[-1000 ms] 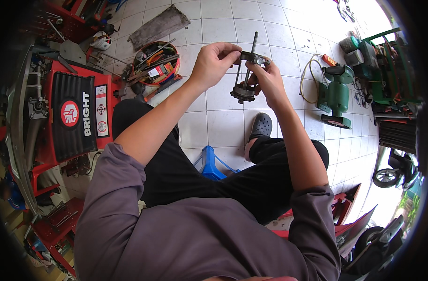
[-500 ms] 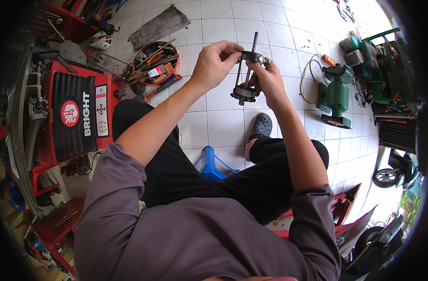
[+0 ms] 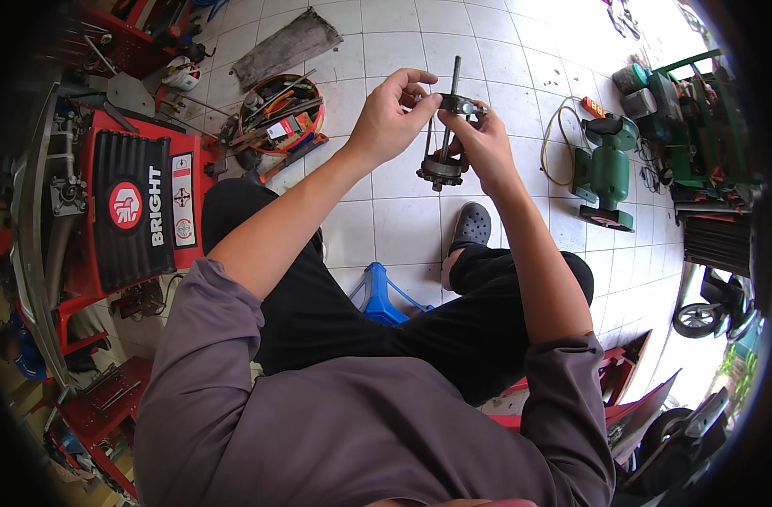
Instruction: The person is assembling small internal components of a carburetor while seated, using their hands to fit a needle and other metal pieces into the housing.
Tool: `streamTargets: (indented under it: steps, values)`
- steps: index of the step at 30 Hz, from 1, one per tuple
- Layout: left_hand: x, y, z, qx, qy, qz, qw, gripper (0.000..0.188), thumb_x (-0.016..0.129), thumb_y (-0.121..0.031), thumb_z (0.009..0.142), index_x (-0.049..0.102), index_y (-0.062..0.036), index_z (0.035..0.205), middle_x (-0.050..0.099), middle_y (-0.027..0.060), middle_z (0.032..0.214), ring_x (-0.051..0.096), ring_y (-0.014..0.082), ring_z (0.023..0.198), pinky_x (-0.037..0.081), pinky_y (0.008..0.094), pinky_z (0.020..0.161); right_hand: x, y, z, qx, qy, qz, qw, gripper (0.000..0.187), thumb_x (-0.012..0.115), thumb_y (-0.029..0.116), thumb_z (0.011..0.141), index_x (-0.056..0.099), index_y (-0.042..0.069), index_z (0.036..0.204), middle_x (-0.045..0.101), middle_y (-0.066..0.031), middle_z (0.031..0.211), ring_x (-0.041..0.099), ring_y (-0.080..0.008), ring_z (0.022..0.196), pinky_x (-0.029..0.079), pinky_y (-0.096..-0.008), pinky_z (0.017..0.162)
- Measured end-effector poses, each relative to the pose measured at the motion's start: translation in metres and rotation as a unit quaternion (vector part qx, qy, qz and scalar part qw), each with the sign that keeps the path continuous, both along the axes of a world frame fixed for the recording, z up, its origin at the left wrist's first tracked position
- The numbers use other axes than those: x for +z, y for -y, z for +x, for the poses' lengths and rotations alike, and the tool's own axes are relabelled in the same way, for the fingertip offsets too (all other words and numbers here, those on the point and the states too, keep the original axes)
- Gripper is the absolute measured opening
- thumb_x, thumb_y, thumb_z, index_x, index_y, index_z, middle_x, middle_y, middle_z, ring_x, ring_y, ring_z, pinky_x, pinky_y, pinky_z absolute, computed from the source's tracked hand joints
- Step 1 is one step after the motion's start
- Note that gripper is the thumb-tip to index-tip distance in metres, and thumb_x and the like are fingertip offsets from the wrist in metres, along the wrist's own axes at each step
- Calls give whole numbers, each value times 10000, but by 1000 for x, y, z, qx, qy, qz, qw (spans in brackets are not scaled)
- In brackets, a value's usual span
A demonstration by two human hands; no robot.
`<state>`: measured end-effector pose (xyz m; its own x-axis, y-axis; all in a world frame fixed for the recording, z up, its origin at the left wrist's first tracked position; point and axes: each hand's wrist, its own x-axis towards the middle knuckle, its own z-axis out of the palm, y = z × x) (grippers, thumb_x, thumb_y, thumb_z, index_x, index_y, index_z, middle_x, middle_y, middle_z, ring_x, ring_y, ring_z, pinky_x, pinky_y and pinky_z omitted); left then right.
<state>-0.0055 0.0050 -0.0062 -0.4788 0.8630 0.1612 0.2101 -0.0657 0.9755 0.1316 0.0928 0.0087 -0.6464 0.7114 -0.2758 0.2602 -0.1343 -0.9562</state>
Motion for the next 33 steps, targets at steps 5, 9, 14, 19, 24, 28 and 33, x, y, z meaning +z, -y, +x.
streamTargets:
  steps: [5, 9, 14, 19, 24, 28, 33]
  values:
    - [-8, -2, -1, 6, -25, -33, 999, 332, 615, -257, 879, 596, 12, 1073, 593, 33, 819, 556, 94, 753, 457, 231, 688, -9, 5, -1, 40, 22, 86, 995, 477, 686, 268, 793, 490, -84, 1049, 583, -60, 638, 537, -83, 541, 420, -243, 473]
    - [-4, -3, -6, -27, 22, -43, 998, 290, 576, -237, 915, 627, 17, 1043, 620, 23, 841, 563, 84, 787, 453, 225, 743, -10, 9, 0, 60, 51, 126, 989, 490, 670, 263, 797, 471, -80, 1086, 583, -78, 625, 539, -108, 550, 431, -275, 504]
    - [-5, -3, -10, -41, 101, -31, 994, 271, 560, -241, 933, 641, 12, 991, 632, 26, 832, 568, 73, 806, 450, 216, 745, -5, 16, -1, 83, 72, 195, 975, 440, 646, 251, 819, 461, -51, 1079, 611, -138, 663, 600, -218, 571, 456, -326, 540]
    - [-5, -4, -11, -34, 86, -18, 996, 275, 552, -249, 935, 637, 12, 929, 636, 37, 791, 562, 67, 742, 450, 216, 677, -5, 15, 0, 84, 87, 214, 969, 394, 627, 235, 831, 465, -29, 1074, 624, -164, 695, 628, -284, 622, 470, -367, 574]
    - [3, -5, -13, -10, 135, 35, 990, 257, 524, -230, 949, 618, 2, 1003, 634, 37, 820, 593, 97, 780, 476, 246, 739, -3, 17, 1, 103, 103, 222, 964, 377, 628, 234, 823, 472, -9, 1064, 629, -167, 706, 632, -310, 644, 476, -389, 592]
    - [9, -4, -16, -31, 275, 64, 959, 228, 518, -238, 946, 598, -29, 903, 571, 20, 708, 565, 123, 676, 493, 278, 678, 0, 23, 1, 154, 113, 260, 947, 364, 626, 246, 819, 476, 7, 1049, 629, -179, 711, 628, -347, 670, 474, -415, 599]
    - [16, 1, -17, -40, 440, 28, 897, 337, 541, -303, 915, 411, -137, 652, 299, -47, 533, 312, 83, 468, 326, 255, 468, -2, 28, 0, 194, 122, 282, 932, 362, 622, 253, 820, 472, 13, 1045, 628, -196, 723, 620, -386, 695, 466, -445, 598]
